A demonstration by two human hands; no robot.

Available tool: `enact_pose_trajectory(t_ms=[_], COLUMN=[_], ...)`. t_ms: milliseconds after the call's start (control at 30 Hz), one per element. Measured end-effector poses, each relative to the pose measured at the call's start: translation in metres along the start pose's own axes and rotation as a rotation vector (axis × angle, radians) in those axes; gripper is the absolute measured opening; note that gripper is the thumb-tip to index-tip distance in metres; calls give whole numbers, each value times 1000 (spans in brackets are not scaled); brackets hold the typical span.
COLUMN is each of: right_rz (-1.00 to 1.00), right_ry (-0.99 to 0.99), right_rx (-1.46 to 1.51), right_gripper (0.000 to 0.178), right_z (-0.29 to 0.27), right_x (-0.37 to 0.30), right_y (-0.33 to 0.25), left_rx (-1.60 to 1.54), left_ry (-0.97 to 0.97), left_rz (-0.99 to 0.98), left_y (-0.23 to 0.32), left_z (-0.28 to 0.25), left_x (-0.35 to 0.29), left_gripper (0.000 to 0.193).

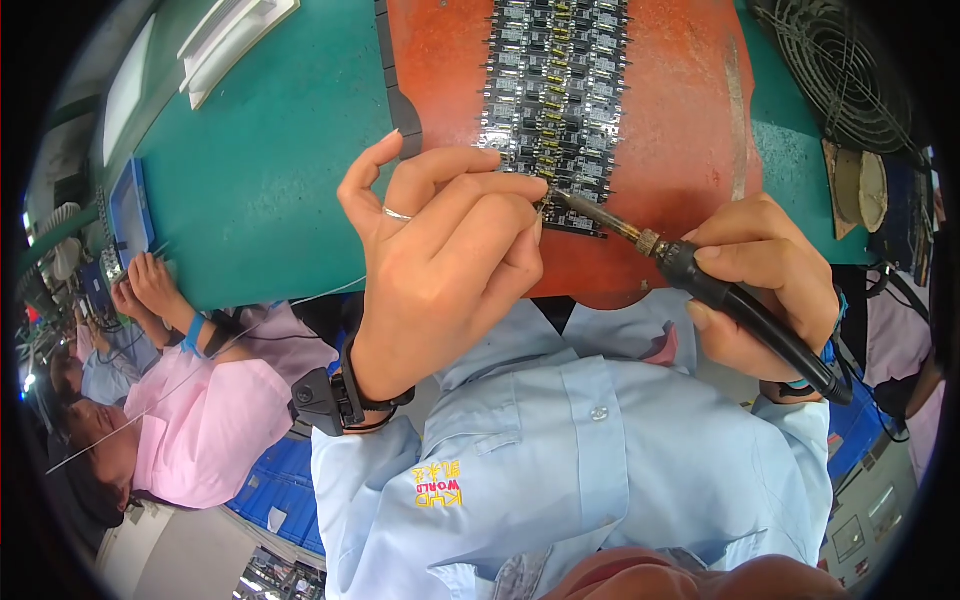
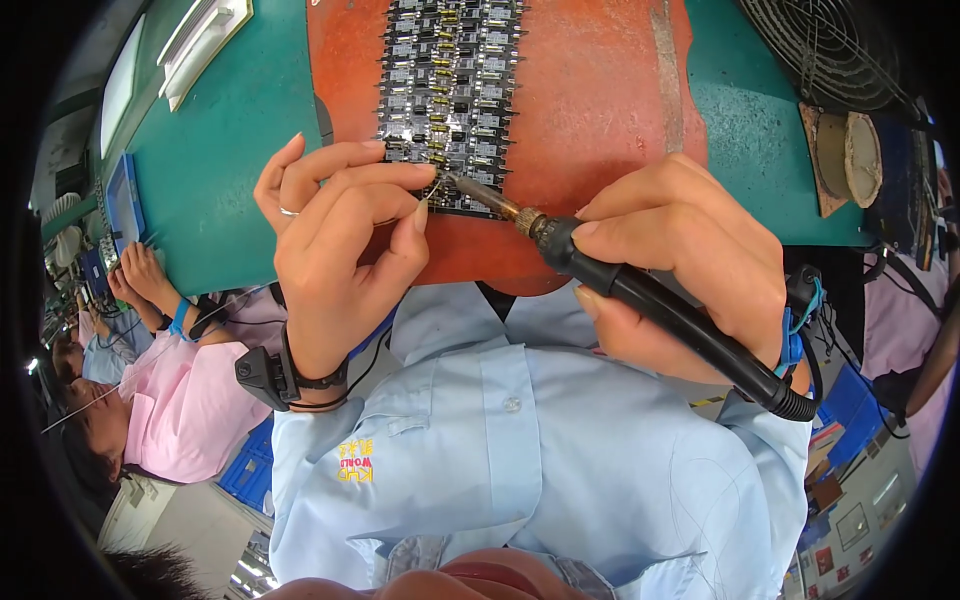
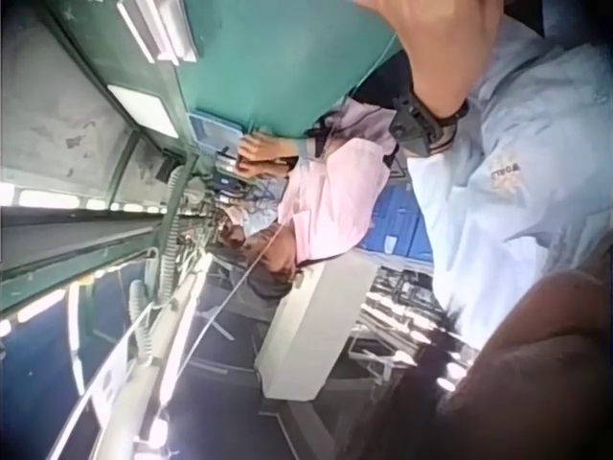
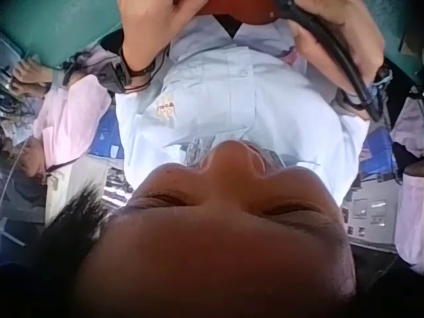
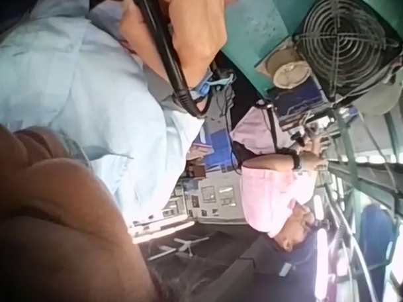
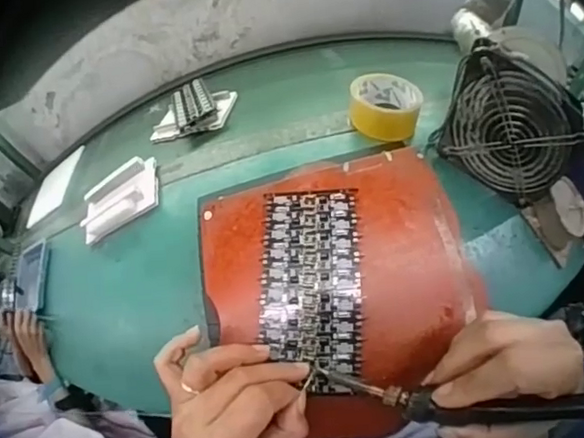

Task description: Soldering components onto a printed circuit board at an industrial workstation.

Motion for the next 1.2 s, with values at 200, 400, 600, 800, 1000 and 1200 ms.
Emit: enact_pose_trajectory(t_ms=[200, 400, 600, 800, 1000, 1200], right_rz=[-45, -21, -20, -2, 46, 18], right_ry=[99, 64, 35, 21, -27, -28], right_rx=[57, 76, 76, 82, 64, 49], right_gripper=[35, 34, 32, 32, 31, 32], right_z=[-6, -5, -4, -4, -5, -4], right_x=[2, 4, 7, 7, 4, 6], right_y=[-4, 0, 1, 4, 5, 4], left_rx=[7, 8, 5, 2, 5, -14], left_ry=[-7, -13, -9, -12, -4, -21], left_rz=[-3, -6, -7, 0, 8, -19], left_y=[0, 0, 0, -2, -3, -1], left_z=[-1, 0, 0, 2, 2, 3], left_x=[1, 0, 0, 1, 3, 3], left_gripper=[11, 11, 12, 13, 15, 16])
Point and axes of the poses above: each hand's wrist, its own x-axis towards the middle knuckle, its own z-axis out of the palm, y = z × x, the point moved 3 cm from there along x, towards the middle knuckle, and after that the axes turned 5 degrees about -y, right-handed, at the moved point
